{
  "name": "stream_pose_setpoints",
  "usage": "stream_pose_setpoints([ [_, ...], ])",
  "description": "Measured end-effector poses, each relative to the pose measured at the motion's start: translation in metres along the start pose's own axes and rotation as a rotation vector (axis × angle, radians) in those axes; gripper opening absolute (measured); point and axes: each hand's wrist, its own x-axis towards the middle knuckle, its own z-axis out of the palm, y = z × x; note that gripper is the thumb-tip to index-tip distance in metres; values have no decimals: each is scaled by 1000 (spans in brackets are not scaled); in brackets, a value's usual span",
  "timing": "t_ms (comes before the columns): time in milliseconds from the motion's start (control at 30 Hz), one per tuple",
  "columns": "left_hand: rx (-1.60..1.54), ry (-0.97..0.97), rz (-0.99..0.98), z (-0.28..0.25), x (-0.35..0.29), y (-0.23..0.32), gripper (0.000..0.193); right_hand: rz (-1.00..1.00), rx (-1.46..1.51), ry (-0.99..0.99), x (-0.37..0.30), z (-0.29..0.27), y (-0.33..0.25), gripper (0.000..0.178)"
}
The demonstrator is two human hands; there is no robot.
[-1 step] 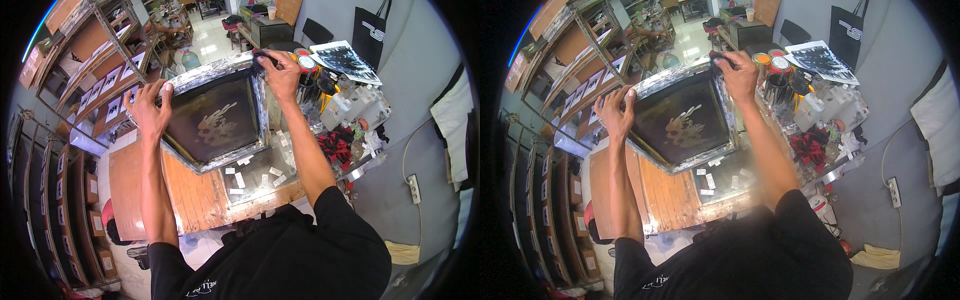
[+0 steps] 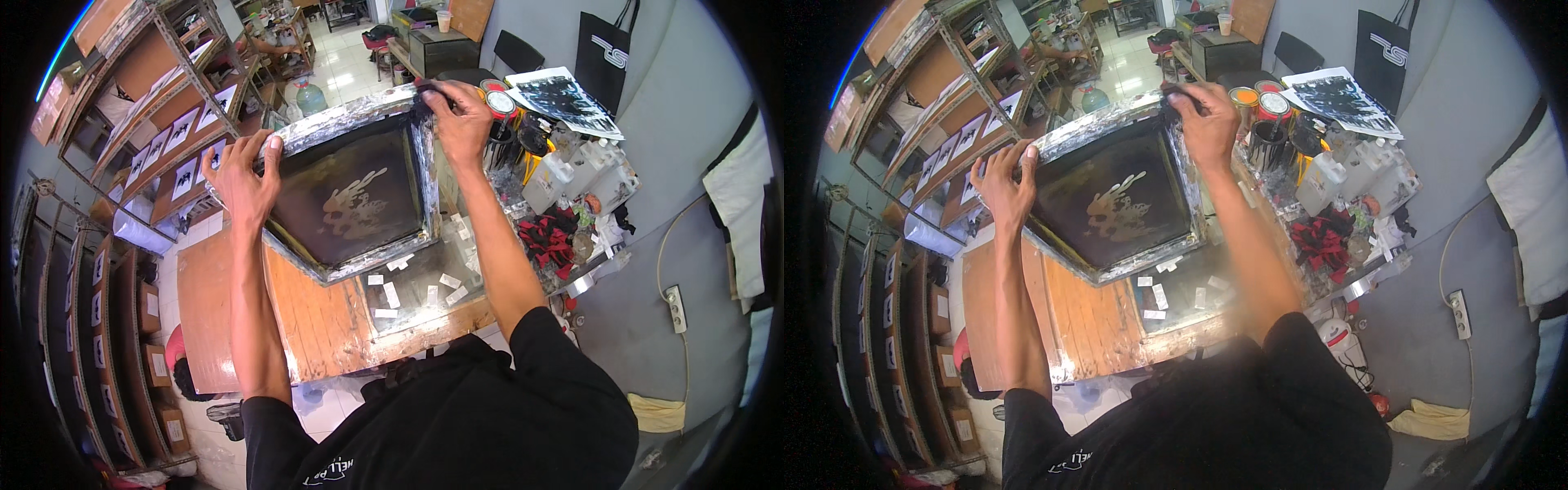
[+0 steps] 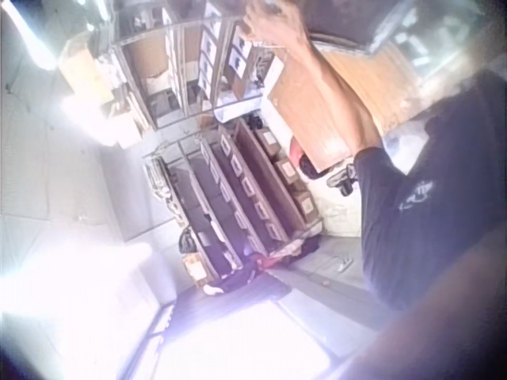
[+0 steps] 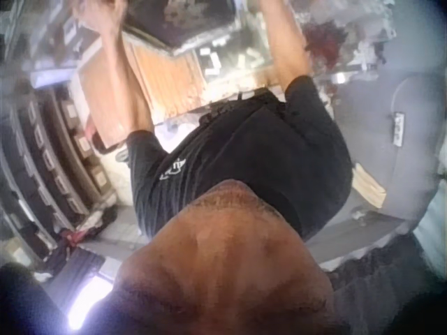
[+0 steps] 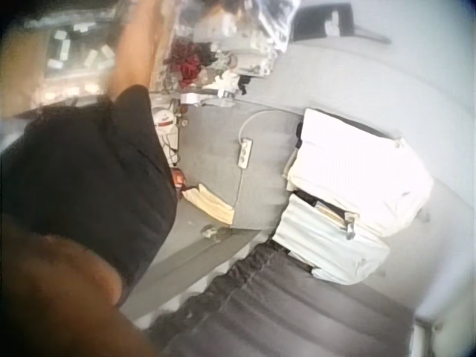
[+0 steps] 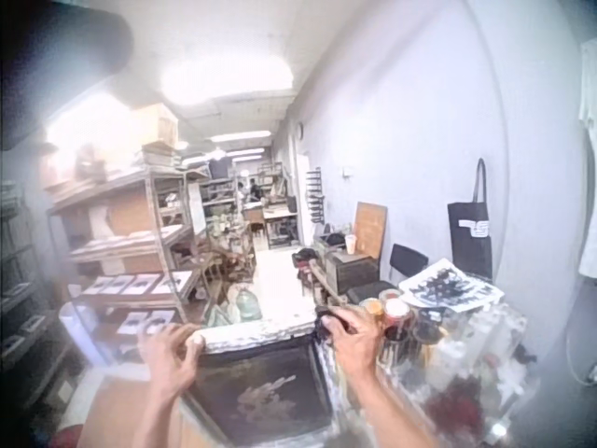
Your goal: The person spreads ink over a screen using a small tool, lifts the screen to inspect the print on glass, then wipes and cleans the glass surface with a cloth.
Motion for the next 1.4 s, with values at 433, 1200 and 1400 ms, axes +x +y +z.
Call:
stream_pose_setpoints([
  [433, 59, 29, 18, 6, 0, -8, 31, 462, -20, 43, -64, -5, 28, 22],
  [1200, 24, -22, 111, -1, 2, -8, 35, 537, 352, 45, -82, -52, -6, 22],
  [1400, -95, -61, 29, -29, -7, -46, 40, 614, 359, 122, -106, -64, -12, 19],
])
